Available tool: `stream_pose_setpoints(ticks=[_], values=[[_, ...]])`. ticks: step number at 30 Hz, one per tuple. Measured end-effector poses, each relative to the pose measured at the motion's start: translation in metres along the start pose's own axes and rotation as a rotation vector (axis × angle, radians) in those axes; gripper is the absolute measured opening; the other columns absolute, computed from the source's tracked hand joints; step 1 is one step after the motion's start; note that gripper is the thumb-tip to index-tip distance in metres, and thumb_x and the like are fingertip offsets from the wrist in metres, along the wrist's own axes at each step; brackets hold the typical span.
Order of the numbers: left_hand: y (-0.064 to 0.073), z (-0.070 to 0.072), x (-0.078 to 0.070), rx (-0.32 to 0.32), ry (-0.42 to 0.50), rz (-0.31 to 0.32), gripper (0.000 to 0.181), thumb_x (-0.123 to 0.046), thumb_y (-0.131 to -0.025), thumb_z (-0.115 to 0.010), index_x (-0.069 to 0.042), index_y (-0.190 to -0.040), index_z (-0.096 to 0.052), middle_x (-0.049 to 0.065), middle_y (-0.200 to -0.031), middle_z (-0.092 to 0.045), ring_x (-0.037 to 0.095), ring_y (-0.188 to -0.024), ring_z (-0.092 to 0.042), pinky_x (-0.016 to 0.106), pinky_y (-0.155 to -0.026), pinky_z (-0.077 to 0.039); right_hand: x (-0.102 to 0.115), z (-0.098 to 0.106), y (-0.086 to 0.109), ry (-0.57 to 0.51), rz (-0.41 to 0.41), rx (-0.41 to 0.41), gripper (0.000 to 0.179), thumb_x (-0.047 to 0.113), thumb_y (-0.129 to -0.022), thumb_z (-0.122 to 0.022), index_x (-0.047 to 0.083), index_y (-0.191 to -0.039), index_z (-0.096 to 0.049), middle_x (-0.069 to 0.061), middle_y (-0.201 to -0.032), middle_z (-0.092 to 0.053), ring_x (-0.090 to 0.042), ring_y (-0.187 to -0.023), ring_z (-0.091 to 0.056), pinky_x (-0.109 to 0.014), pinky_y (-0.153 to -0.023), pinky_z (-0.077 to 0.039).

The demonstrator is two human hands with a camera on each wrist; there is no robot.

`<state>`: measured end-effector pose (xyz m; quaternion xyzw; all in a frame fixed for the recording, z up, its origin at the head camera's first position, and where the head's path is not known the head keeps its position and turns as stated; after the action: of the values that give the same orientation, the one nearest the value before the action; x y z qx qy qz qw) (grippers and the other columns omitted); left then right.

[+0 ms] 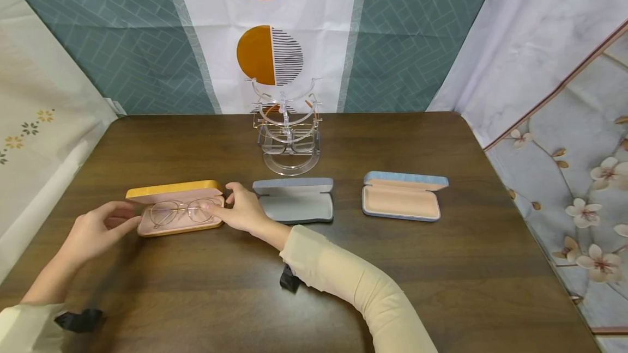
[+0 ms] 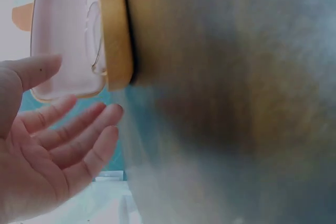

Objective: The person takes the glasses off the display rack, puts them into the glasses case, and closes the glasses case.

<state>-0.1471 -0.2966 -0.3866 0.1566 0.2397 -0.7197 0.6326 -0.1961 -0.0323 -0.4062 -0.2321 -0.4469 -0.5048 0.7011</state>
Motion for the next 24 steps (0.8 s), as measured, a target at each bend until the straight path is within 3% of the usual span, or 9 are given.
stream_pose_setpoints(ticks=[3,7,11,15,20,24], values=[[-0.001,0.004,0.007,0.032,0.018,0.091,0.049,-0.032,-0.088,-0.06,0.008,-0.114,-0.052,0.024,-0.09,-0.064,0.035,-0.074,-0.064,0.03,-0.053,-0.048,0.001,0.001,-0.001,-0.002,-0.022,0.013,0.068,0.041,-0.084,-0.062,0.006,-0.136,-0.038,-0.01,-0.115,-0.055,-0.014,-0.087,-0.058,-0.024,-0.072,-0.047],[-0.003,0.001,0.018,0.083,0.063,0.207,0.068,-0.047,-0.089,-0.05,0.007,-0.13,-0.039,0.024,-0.099,-0.063,0.021,-0.071,-0.065,0.038,-0.053,-0.051,0.001,-0.001,-0.004,-0.037,-0.041,0.023,0.071,0.044,-0.087,-0.057,0.007,-0.141,-0.031,-0.012,-0.126,-0.049,-0.018,-0.094,-0.059,-0.029,-0.076,-0.048],[-0.007,-0.006,0.017,0.139,0.168,0.239,0.074,-0.046,-0.092,-0.044,0.004,-0.141,-0.02,0.034,-0.116,-0.05,0.031,-0.082,-0.064,0.035,-0.054,-0.053,0.0,-0.002,-0.007,-0.045,-0.054,0.013,0.069,0.05,-0.091,-0.045,0.009,-0.143,-0.026,-0.013,-0.132,-0.046,-0.027,-0.113,-0.05,-0.041,-0.09,-0.042],[-0.012,-0.01,0.01,0.203,0.28,0.249,0.074,-0.046,-0.096,-0.034,0.0,-0.145,-0.004,0.041,-0.127,-0.034,0.048,-0.099,-0.053,0.036,-0.058,-0.054,-0.003,-0.002,-0.009,-0.077,-0.083,0.005,0.067,0.051,-0.093,-0.038,0.009,-0.144,-0.025,-0.015,-0.132,-0.046,-0.031,-0.116,-0.047,-0.046,-0.091,-0.041],[-0.017,-0.011,0.006,0.243,0.343,0.272,0.072,-0.048,-0.096,-0.025,-0.002,-0.145,0.0,0.04,-0.136,-0.021,0.053,-0.11,-0.041,0.039,-0.062,-0.054,-0.004,-0.007,-0.014,-0.113,-0.099,0.042,0.068,0.053,-0.093,-0.037,0.009,-0.144,-0.025,-0.014,-0.127,-0.05,-0.028,-0.109,-0.052,-0.042,-0.085,-0.046],[-0.022,-0.012,0.005,0.238,0.354,0.28,0.072,-0.049,-0.096,-0.025,0.003,-0.144,-0.01,0.038,-0.135,-0.024,0.053,-0.11,-0.041,0.038,-0.062,-0.054,-0.001,-0.01,-0.019,-0.125,-0.099,0.047,0.066,0.051,-0.093,-0.038,0.008,-0.142,-0.028,-0.012,-0.122,-0.054,-0.025,-0.106,-0.054,-0.039,-0.084,-0.047]])
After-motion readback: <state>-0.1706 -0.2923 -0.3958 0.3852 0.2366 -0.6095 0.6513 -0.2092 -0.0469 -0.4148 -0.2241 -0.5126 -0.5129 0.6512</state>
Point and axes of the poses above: each hand's wrist, its own y-axis away from the middle knuckle, its own z-axis out of the back of the hand, x = y × z, the point moved 5 cm from there along -y, towards the middle knuckle
